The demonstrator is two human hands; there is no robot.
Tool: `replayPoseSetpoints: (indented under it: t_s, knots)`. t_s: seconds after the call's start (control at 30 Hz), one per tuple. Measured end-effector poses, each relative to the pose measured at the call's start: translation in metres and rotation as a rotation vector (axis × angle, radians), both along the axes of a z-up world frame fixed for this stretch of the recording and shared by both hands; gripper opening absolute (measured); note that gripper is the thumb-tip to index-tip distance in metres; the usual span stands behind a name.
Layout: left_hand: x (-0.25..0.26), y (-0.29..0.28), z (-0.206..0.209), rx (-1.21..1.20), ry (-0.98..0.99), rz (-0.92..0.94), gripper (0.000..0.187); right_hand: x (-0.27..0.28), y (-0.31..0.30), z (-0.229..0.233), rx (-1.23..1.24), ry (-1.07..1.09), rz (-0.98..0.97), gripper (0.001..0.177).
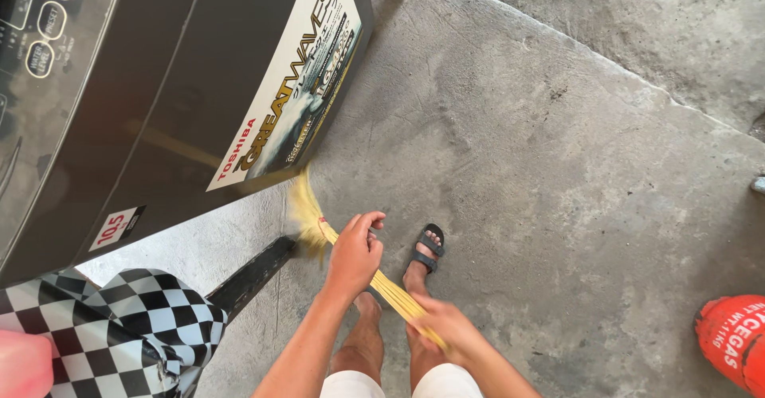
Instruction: The person sweeps the concrete floor around various household items using a broom, moving debris out from under a washing machine and between pieces of furniture.
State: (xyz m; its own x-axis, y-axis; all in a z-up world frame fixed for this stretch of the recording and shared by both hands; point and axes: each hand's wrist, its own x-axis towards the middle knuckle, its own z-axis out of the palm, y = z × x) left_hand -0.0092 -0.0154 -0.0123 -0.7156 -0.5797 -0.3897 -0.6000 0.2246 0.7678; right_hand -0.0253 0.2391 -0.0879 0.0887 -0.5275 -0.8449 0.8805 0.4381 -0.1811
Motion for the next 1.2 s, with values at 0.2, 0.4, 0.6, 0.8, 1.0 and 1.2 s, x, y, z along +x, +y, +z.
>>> replayPoseSetpoints:
  t_s: [0.2, 0.4, 0.6, 0.8, 1.0, 1.2]
  knots:
    - [-0.001, -0.007, 0.009, 0.002, -0.026, 0.02, 0.042, -0.08, -0.104, -0.14, 0.264, 0.201, -0.261, 0.017]
    - [0.002, -0.016, 0.009, 0.014, -0.052, 0.038, 0.042, -0.237, -0.129, -0.077, 0.389, 0.365, -0.334, 0.048]
    - [-0.009, -0.016, 0.001, 0.0, 0.022, 0.054, 0.042, -0.254, -0.08, -0.021, 0.209, 0.625, -0.344, 0.053]
    - [-0.035, -0.025, 0.006, 0.068, 0.031, 0.072, 0.037, -0.165, -0.026, 0.058, 0.331, 0.377, -0.126, 0.075]
    - [-0.045, -0.035, 0.007, 0.051, -0.021, 0.081, 0.036, -0.111, -0.051, -0.019, 0.166, 0.033, -0.067, 0.058]
    - [-0.046, -0.042, 0.005, 0.021, -0.087, 0.107, 0.037, -0.222, -0.167, -0.132, 0.378, 0.087, -0.219, 0.029]
